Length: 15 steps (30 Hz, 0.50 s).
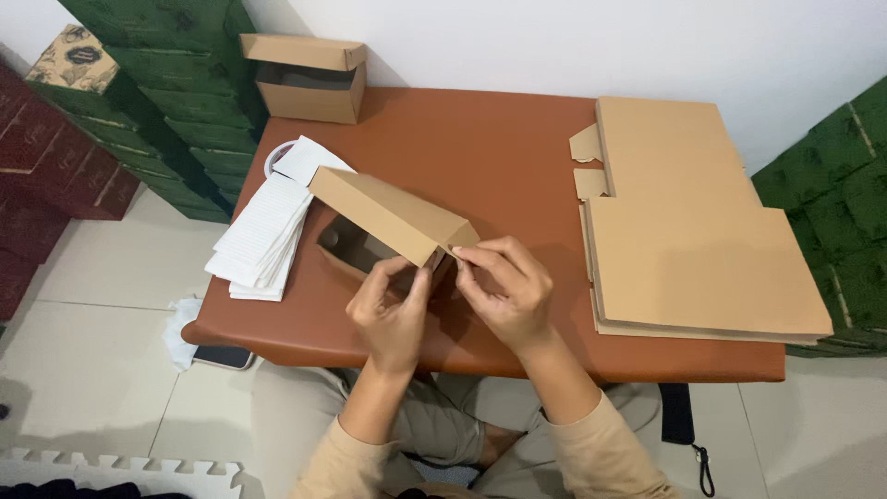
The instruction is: The person assembles a flat cardboard piece into a box by folding the side flaps and tucking them into slots. They then place a white paper insert inside the box and close the lid. The finished box is stacked with others, and the person begins assembling a second box.
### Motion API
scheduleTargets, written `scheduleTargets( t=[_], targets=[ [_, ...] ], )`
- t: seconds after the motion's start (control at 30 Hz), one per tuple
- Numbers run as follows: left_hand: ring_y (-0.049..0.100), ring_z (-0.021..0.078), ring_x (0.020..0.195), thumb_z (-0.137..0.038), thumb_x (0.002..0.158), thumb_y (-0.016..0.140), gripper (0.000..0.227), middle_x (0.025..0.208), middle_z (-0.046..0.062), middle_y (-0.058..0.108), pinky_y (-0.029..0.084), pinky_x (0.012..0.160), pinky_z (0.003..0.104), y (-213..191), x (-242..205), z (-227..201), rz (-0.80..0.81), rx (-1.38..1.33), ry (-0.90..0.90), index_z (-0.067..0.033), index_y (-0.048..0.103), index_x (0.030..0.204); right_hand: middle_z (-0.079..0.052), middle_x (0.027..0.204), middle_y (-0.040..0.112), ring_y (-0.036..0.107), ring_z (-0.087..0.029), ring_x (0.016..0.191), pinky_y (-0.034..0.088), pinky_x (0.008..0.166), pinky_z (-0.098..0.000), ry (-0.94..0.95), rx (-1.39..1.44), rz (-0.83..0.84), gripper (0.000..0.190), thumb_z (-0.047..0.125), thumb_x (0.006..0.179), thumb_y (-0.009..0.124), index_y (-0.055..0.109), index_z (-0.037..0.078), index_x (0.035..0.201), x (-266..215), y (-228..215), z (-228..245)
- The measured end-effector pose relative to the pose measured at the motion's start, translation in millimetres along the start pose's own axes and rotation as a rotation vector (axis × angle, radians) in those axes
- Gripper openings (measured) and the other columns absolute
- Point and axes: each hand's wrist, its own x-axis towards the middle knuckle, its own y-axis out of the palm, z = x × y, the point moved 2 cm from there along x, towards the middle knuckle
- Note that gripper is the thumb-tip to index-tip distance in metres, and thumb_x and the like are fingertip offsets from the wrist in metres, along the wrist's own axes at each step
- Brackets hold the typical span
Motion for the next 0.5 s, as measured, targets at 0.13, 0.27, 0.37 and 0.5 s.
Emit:
scheduleTargets(
  t=[0.13, 0.27, 0.37, 0.5],
  targets=[
    [0.074, 0.0319, 0.068, 0.007, 0.076, 0.081, 0.012, 0.072, 0.013, 0.075, 0.054, 0.055, 0.037, 0, -5, 9, 0.052, 0.000, 0.002, -0.0027, 0.074, 0.081, -0.006, 0.080, 0.069, 0.069, -0.022, 0.068, 0.057, 0.064, -0.0328, 0.173, 0.176, 0.060, 0.010, 0.002, 0.081, 0.080, 0.079, 0.010, 0.088, 5, 3, 2],
    [0.072, 0.0340, 0.064, 0.009, 0.080, 0.077, 0.011, 0.071, 0.015, 0.075, 0.056, 0.059, 0.039, 3, 0, -3, 0.084, -0.092, 0.037, -0.0008, 0.074, 0.078, -0.008, 0.080, 0.070, 0.070, -0.025, 0.069, 0.056, 0.065, -0.0350, 0.258, 0.247, 0.139, 0.010, 0.004, 0.081, 0.080, 0.079, 0.010, 0.088, 5, 7, 0],
    [0.072, 0.0339, 0.065, 0.008, 0.082, 0.076, 0.010, 0.072, 0.013, 0.075, 0.057, 0.062, 0.039, 2, -1, -9, 0.089, -0.118, 0.067, -0.0009, 0.075, 0.079, -0.007, 0.079, 0.072, 0.070, -0.025, 0.067, 0.057, 0.062, -0.0337, 0.211, 0.223, 0.117, 0.011, 0.003, 0.080, 0.081, 0.080, 0.011, 0.088, 2, 8, 0],
    [0.072, 0.0334, 0.065, 0.007, 0.083, 0.078, 0.006, 0.073, 0.013, 0.076, 0.057, 0.061, 0.041, -1, 0, -13, 0.088, -0.134, 0.046, 0.0002, 0.078, 0.082, -0.006, 0.078, 0.072, 0.070, -0.024, 0.066, 0.056, 0.060, -0.0327, 0.126, 0.193, 0.080, 0.012, 0.000, 0.078, 0.082, 0.080, 0.009, 0.087, -1, 10, 0]
  ],
)
